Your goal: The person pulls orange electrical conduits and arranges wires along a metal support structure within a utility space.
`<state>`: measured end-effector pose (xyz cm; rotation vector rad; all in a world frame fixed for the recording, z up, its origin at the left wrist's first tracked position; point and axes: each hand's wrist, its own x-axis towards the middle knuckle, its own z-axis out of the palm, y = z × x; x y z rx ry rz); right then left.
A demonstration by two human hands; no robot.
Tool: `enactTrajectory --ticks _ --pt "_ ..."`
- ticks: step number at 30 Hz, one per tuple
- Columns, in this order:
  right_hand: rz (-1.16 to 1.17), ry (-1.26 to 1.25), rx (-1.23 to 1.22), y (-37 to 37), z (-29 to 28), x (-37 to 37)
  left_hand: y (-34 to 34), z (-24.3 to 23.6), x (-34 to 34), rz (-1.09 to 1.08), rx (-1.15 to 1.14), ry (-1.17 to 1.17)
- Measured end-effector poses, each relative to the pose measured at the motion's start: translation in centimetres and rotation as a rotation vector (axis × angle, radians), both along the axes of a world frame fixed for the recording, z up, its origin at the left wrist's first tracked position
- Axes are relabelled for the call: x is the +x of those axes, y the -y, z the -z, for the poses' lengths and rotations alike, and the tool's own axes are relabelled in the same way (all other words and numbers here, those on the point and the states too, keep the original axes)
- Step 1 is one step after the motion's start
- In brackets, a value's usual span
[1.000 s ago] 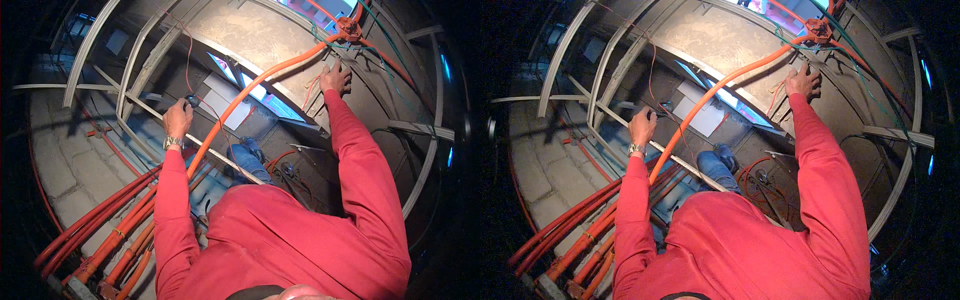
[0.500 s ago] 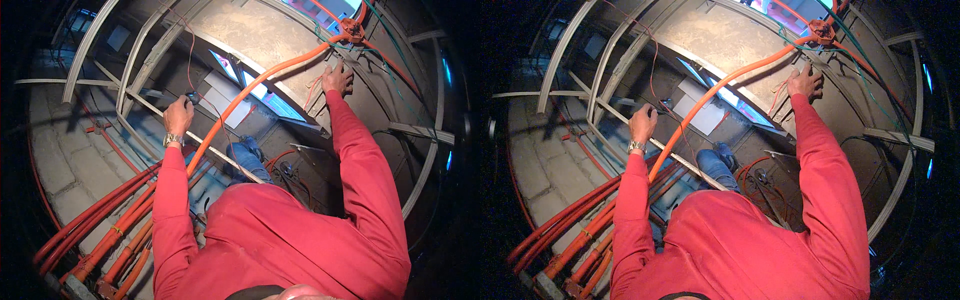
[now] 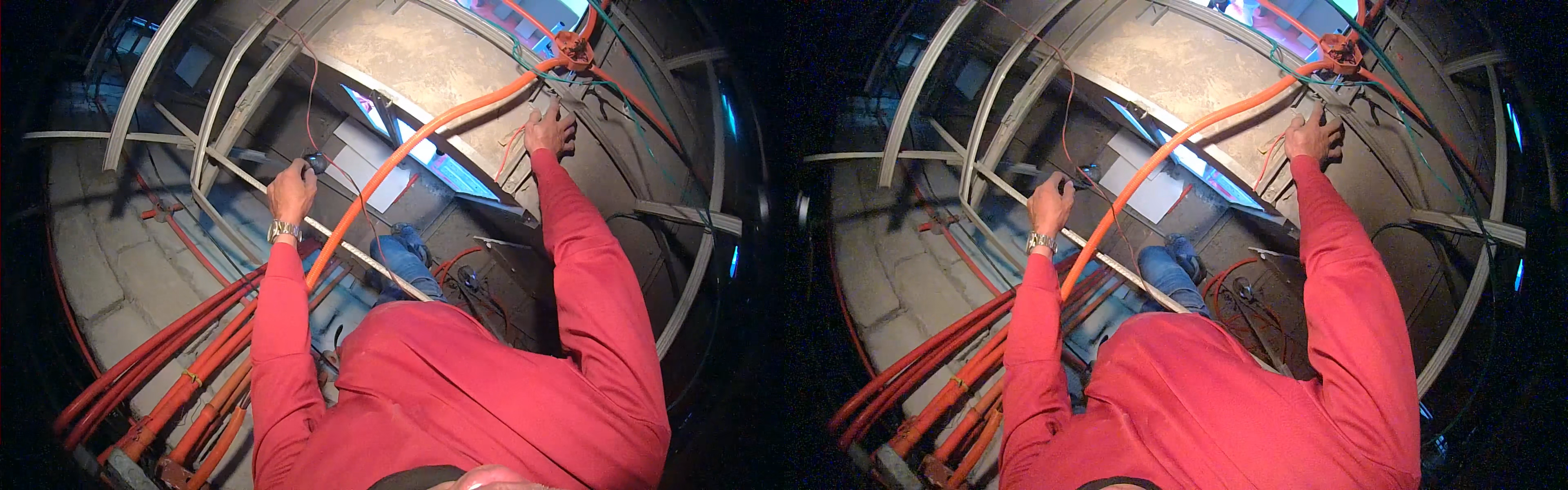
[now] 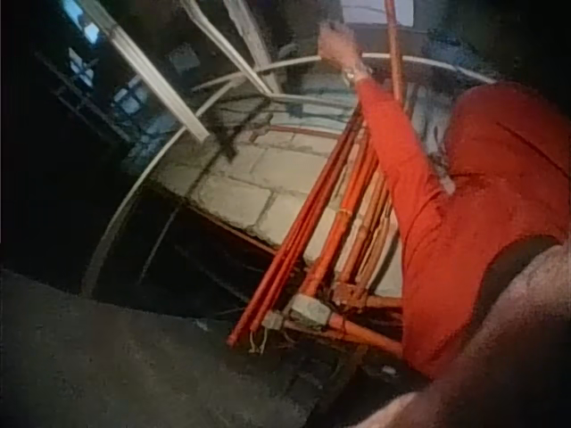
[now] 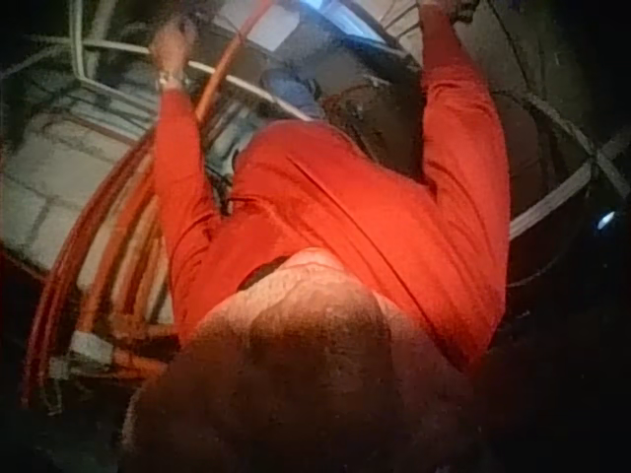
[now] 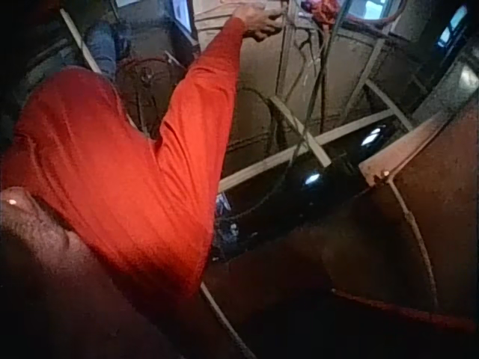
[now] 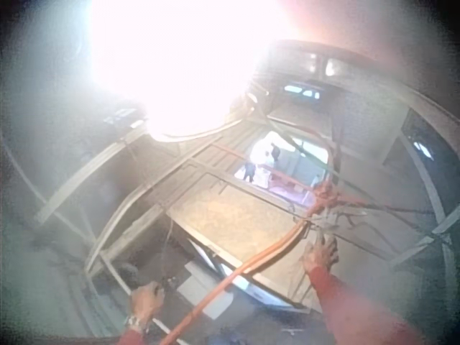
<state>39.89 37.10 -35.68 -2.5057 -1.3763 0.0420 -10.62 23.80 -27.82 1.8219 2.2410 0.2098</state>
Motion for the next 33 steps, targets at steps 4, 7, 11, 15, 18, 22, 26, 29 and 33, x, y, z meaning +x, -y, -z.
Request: enactTrajectory --ticks 4,7,11,15,18,22,26,29,33 --pt "0.000 0.002 0.004 0.15 -0.04 -0.14 0.13 -0.01 -0.01 -0.028 -0.028 0.018" --pt "0.001 0.003 0.008 0.08 -0.12 -0.27 0.11 0.08 -0.13 -0.017 -0.017 0.014" --pt "0.001 0.014 0.015 0.11 -0.16 -0.17 0.04 0.00 0.00 -0.027 -0.036 0.017" --pt "-0.002 0.020 0.018 0.12 -0.12 -0.13 0.03 0.15 -0.07 -0.021 -0.033 0.001" --pt "0.001 0.020 0.013 0.11 -0.22 -0.26 0.07 0.23 -0.14 -0.018 -0.018 0.016" --pt "-0.003 0.014 0.009 0.27 -0.04 -0.14 0.13 0.45 -0.19 -0.015 -0.013 -0.003" --pt "-0.008 0.001 0.005 0.25 -0.35 -0.18 0.08 0.38 -0.12 -0.019 -0.016 0.002" --pt "-0.012 0.018 0.022 0.19 -0.05 -0.21 0.08 0.42 -0.21 -0.016 -0.017 0.001" --pt "-0.006 0.016 0.015 0.19 -0.16 -0.18 0.02 0.42 -0.15 -0.005 -0.009 -0.018"
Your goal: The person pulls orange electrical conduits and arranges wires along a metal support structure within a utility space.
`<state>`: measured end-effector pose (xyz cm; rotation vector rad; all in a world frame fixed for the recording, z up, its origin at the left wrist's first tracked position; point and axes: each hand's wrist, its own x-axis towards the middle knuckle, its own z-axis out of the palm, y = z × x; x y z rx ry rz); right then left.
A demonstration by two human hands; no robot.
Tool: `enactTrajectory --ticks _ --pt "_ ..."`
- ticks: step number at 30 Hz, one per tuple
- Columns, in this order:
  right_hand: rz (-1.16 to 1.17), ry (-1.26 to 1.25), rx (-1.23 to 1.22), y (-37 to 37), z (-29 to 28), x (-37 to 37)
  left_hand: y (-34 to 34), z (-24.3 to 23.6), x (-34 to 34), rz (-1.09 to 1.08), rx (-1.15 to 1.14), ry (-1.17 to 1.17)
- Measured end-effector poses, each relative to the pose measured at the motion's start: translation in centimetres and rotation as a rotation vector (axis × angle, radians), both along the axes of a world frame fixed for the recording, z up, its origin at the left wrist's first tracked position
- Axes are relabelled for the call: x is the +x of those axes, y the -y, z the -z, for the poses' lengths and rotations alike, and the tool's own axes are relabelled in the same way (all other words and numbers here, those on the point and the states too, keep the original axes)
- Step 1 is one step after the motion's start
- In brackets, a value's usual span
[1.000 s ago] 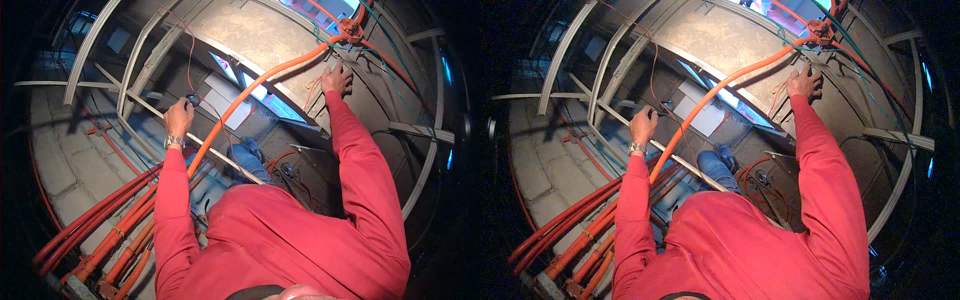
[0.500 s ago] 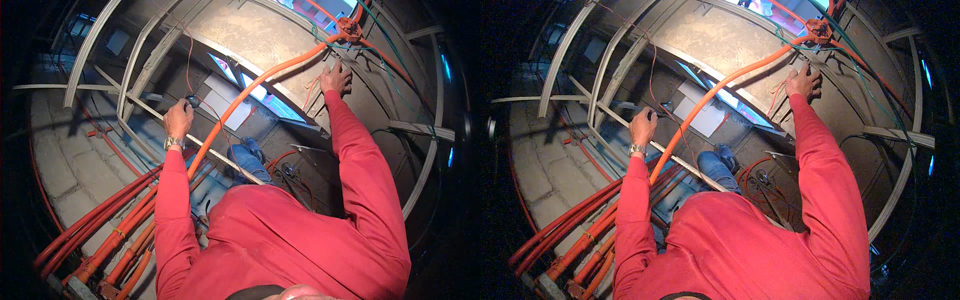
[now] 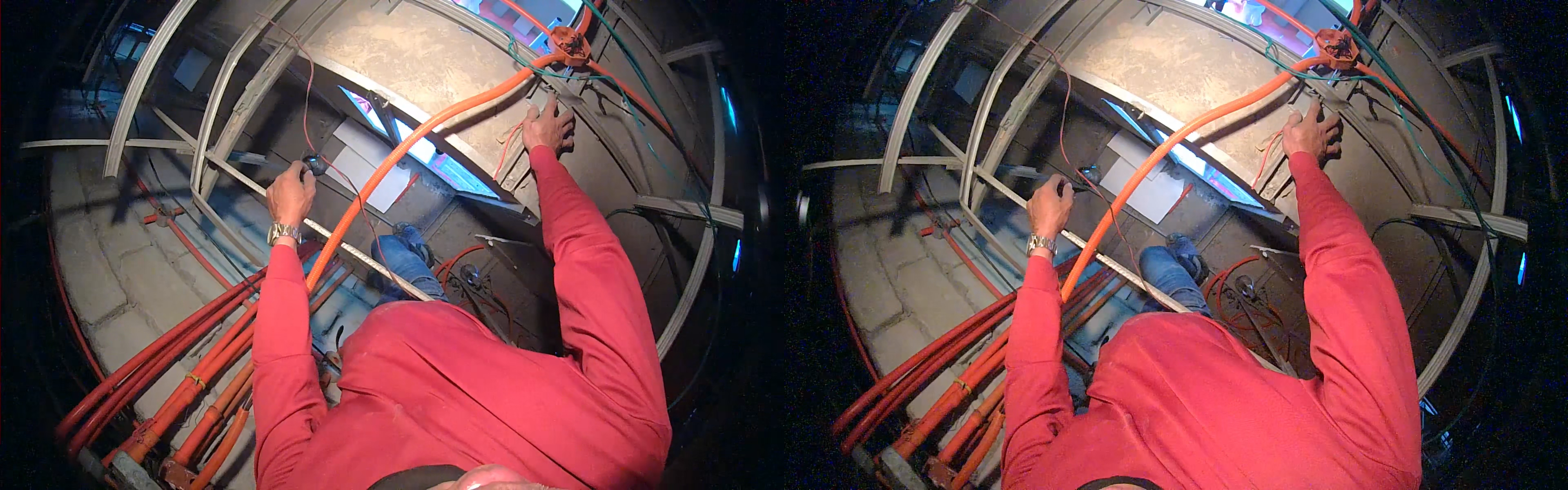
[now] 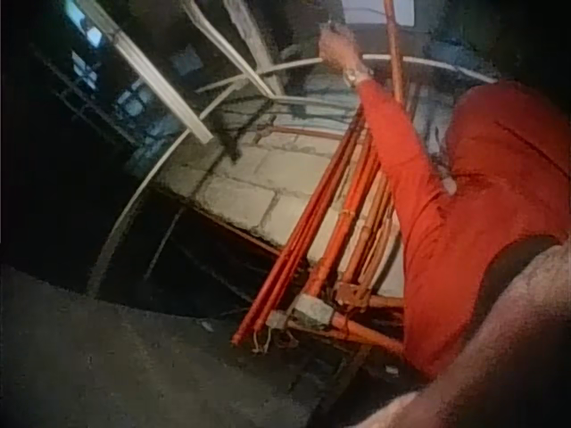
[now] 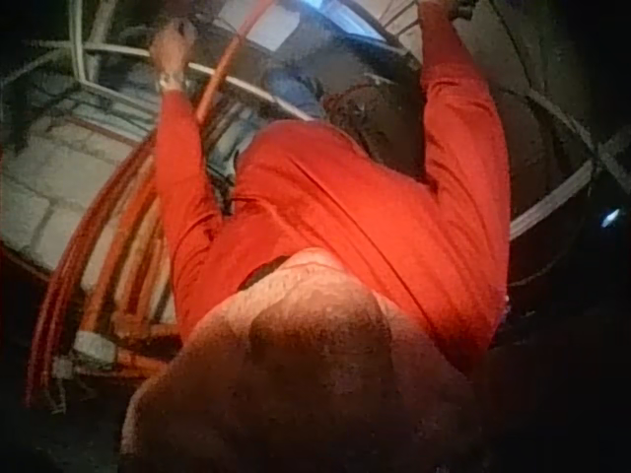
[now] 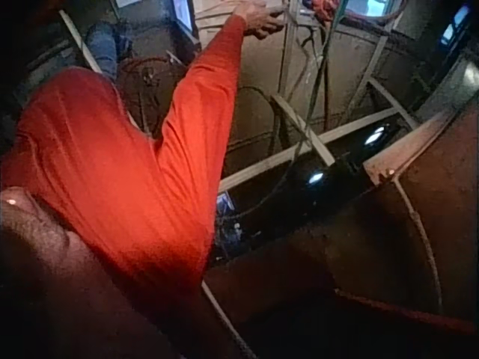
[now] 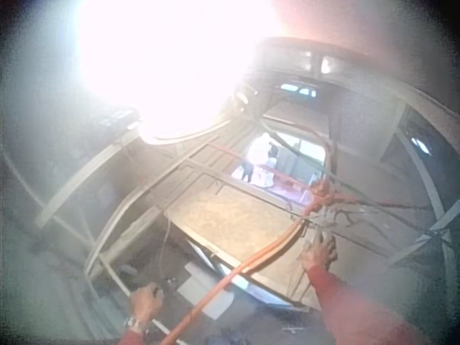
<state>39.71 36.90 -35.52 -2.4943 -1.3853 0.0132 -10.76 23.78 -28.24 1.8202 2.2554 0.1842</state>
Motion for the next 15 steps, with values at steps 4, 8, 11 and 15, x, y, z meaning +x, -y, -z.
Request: enactTrajectory --ticks 4,8,11,15 --pt "0.010 0.003 -0.024 -0.10 0.22 0.17 -0.03 -0.18 0.09 -0.004 -0.010 0.022" --pt "0.002 0.024 -0.018 -0.11 0.19 0.17 -0.05 -0.21 0.05 -0.010 -0.035 0.011" --pt "0.007 0.011 -0.010 -0.07 0.08 0.04 0.00 -0.01 -0.01 -0.007 -0.011 0.010" --pt "0.009 0.002 -0.006 -0.06 0.05 -0.06 0.06 0.05 -0.11 -0.003 -0.009 0.016"
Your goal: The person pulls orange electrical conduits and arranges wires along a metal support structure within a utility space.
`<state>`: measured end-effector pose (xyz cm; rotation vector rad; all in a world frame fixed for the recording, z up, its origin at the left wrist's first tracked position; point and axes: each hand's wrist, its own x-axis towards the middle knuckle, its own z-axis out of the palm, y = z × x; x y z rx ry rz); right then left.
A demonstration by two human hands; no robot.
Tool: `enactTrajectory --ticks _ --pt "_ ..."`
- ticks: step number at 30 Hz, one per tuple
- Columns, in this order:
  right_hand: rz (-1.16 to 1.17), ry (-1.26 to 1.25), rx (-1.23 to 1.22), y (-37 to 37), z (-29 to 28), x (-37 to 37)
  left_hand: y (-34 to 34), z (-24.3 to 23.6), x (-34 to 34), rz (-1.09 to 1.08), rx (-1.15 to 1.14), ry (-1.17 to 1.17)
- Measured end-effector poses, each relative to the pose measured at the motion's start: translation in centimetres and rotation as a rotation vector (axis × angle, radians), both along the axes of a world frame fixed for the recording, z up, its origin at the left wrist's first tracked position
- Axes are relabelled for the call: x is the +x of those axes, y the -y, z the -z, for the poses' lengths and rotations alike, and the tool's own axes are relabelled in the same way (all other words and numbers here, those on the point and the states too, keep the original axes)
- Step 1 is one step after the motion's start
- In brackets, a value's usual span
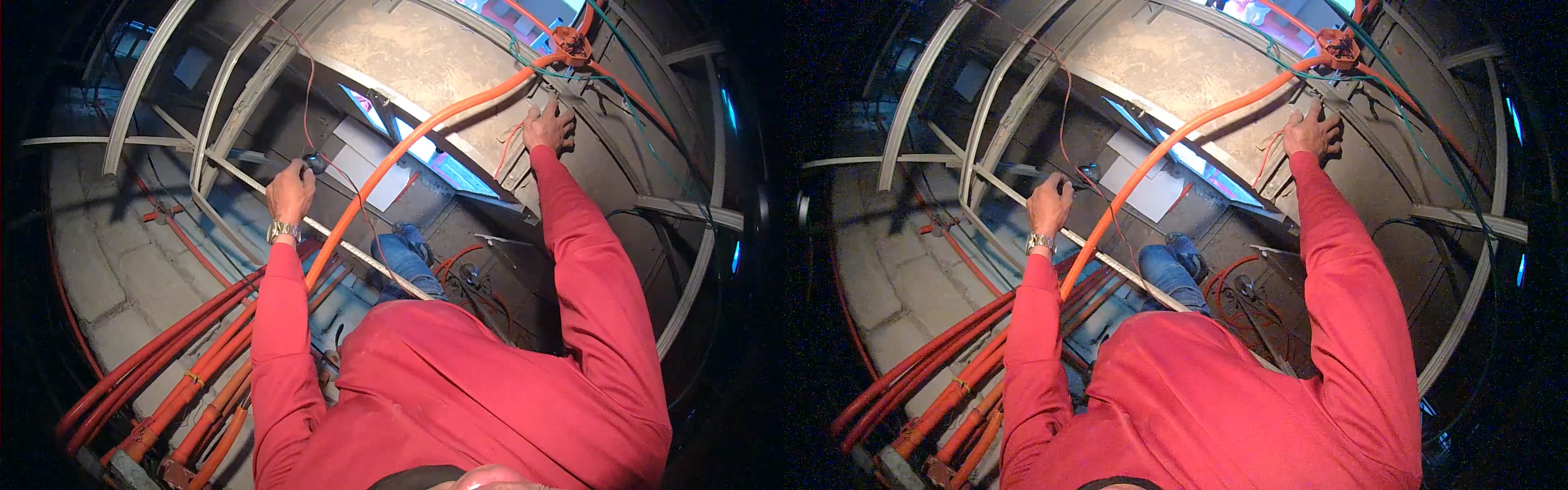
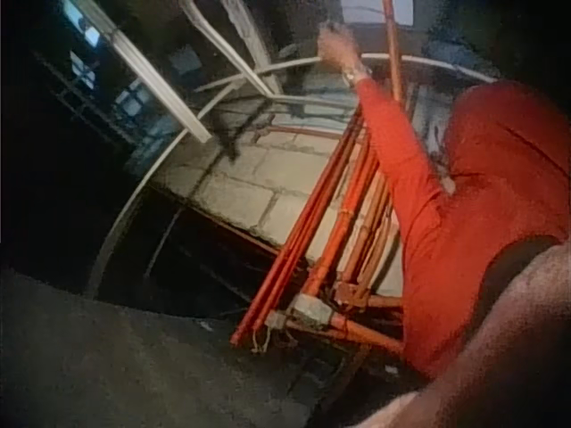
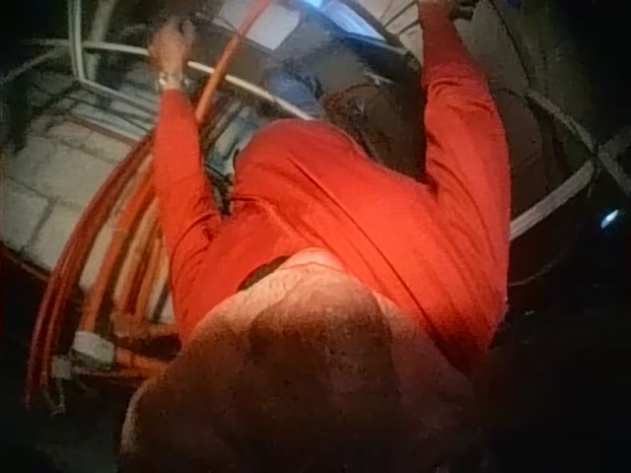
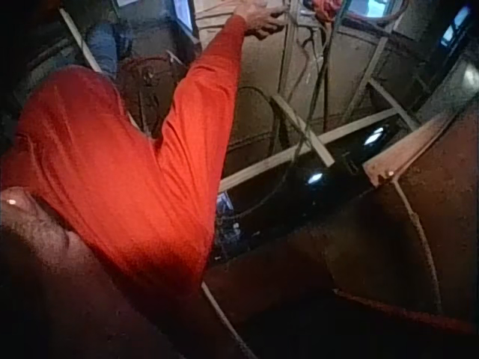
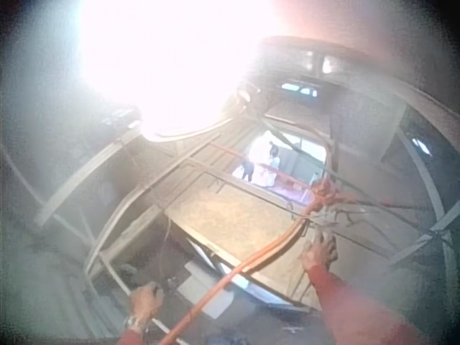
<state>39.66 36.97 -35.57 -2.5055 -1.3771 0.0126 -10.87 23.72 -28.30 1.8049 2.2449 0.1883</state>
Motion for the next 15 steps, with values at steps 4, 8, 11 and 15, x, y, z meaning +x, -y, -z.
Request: enactTrajectory --ticks 4,8,11,15 --pt "-0.013 0.001 0.003 0.06 -0.03 0.11 0.03 -0.31 0.17 0.001 0.007 0.013" --pt "-0.007 0.011 -0.008 -0.07 0.17 0.18 -0.08 -0.44 0.19 -0.002 -0.018 0.023" --pt "-0.011 -0.006 -0.001 -0.08 0.11 0.14 -0.16 -0.42 0.20 -0.009 -0.023 0.009" --pt "-0.011 -0.008 -0.007 -0.10 0.47 0.35 -0.07 -0.39 0.22 -0.001 -0.008 0.004"
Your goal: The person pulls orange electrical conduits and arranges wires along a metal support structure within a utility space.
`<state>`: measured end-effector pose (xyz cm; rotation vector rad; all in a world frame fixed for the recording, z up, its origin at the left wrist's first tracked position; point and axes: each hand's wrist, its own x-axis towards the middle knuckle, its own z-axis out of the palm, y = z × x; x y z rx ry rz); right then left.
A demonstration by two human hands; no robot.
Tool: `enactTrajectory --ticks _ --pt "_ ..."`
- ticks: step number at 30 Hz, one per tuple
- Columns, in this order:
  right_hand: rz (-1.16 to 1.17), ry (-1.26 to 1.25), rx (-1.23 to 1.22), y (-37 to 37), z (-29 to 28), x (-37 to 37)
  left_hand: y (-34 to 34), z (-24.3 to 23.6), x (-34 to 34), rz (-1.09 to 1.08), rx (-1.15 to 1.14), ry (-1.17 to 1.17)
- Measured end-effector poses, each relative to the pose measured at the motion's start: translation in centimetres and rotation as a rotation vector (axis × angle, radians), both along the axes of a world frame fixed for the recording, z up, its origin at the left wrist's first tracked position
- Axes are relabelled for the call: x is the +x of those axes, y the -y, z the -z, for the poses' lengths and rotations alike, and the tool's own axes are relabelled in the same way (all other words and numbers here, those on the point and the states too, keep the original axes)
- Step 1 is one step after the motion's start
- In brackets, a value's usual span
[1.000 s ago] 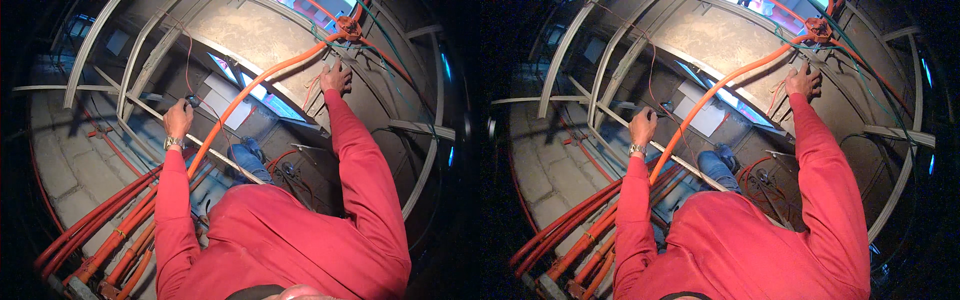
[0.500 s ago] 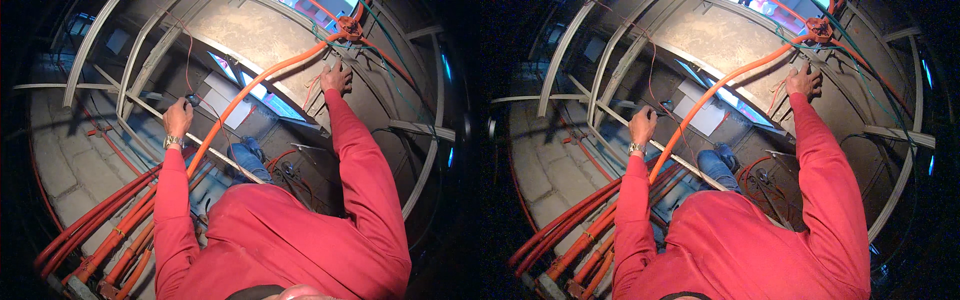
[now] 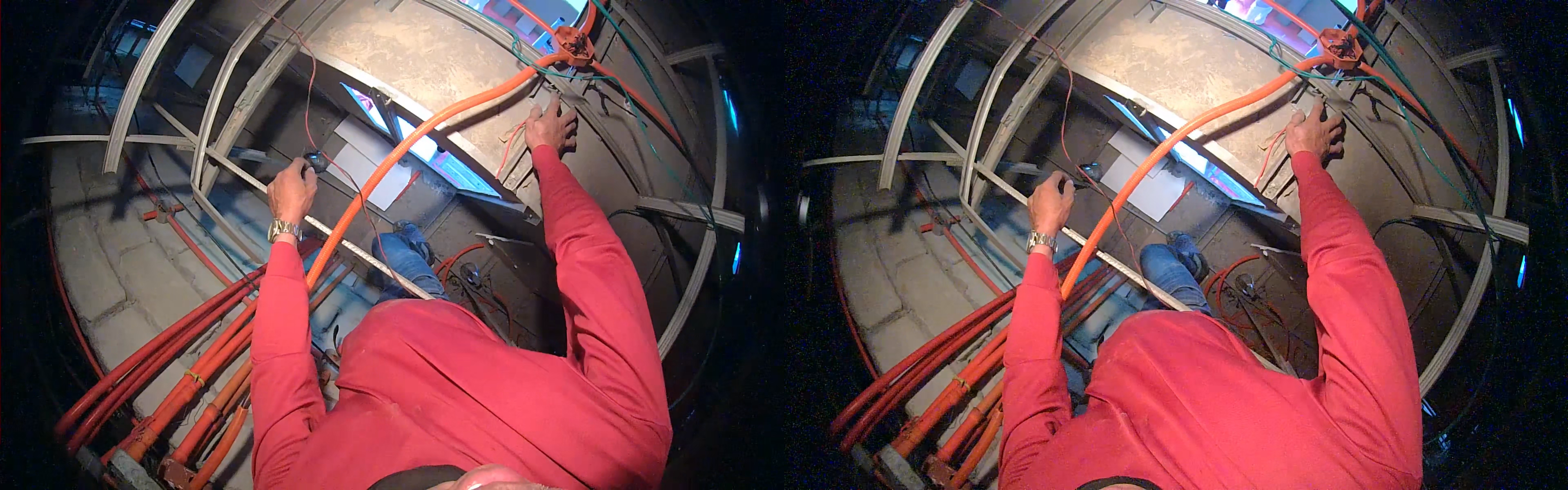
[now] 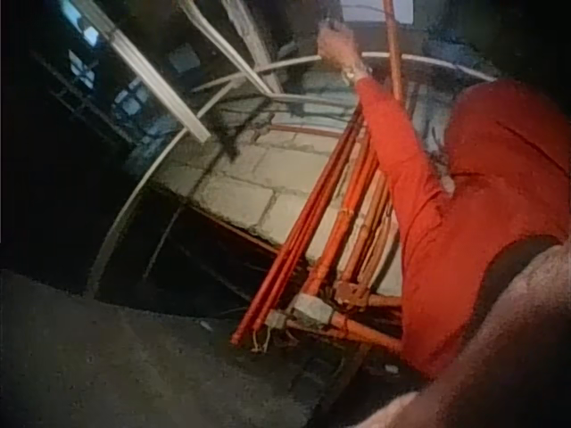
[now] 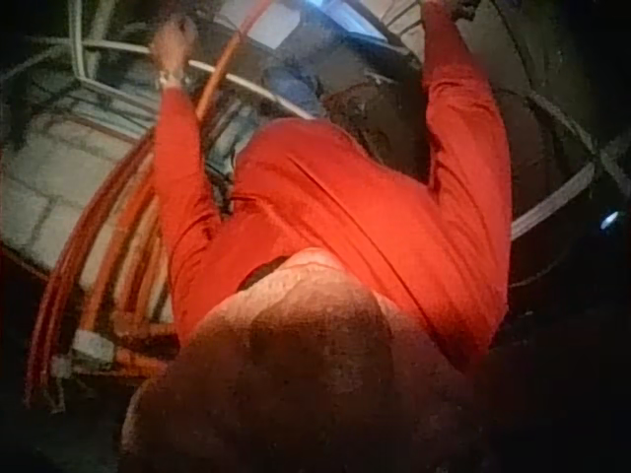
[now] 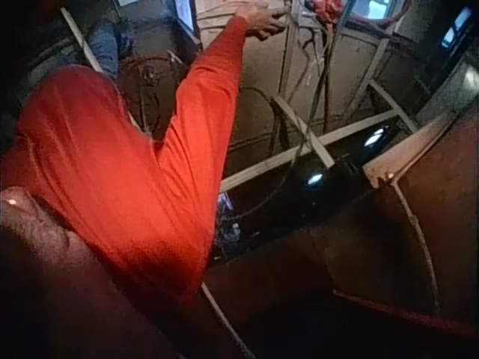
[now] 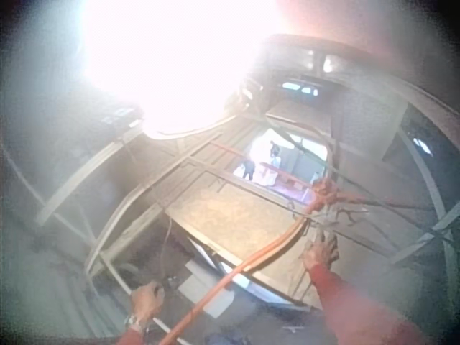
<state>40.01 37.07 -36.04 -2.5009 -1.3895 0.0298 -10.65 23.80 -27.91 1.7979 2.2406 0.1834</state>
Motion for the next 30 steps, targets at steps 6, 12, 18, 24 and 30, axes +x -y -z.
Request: enactTrajectory --ticks 6,12,18,24,30 --pt "0.003 -0.006 -0.012 0.07 -0.35 -0.21 0.05 0.10 -0.10 0.000 0.002 -0.010" --pt "0.004 0.005 0.035 0.09 -0.18 -0.17 0.03 0.09 -0.03 0.001 0.013 -0.002" --pt "0.001 0.034 0.021 0.12 -0.31 -0.20 0.08 0.03 0.05 0.000 0.022 -0.017" --pt "0.020 0.003 0.008 0.11 -0.24 -0.24 -0.03 -0.02 0.06 -0.013 0.003 0.001" --pt "-0.012 -0.007 0.036 0.33 -0.73 -0.45 0.10 -0.47 0.27 -0.016 0.005 -0.011"
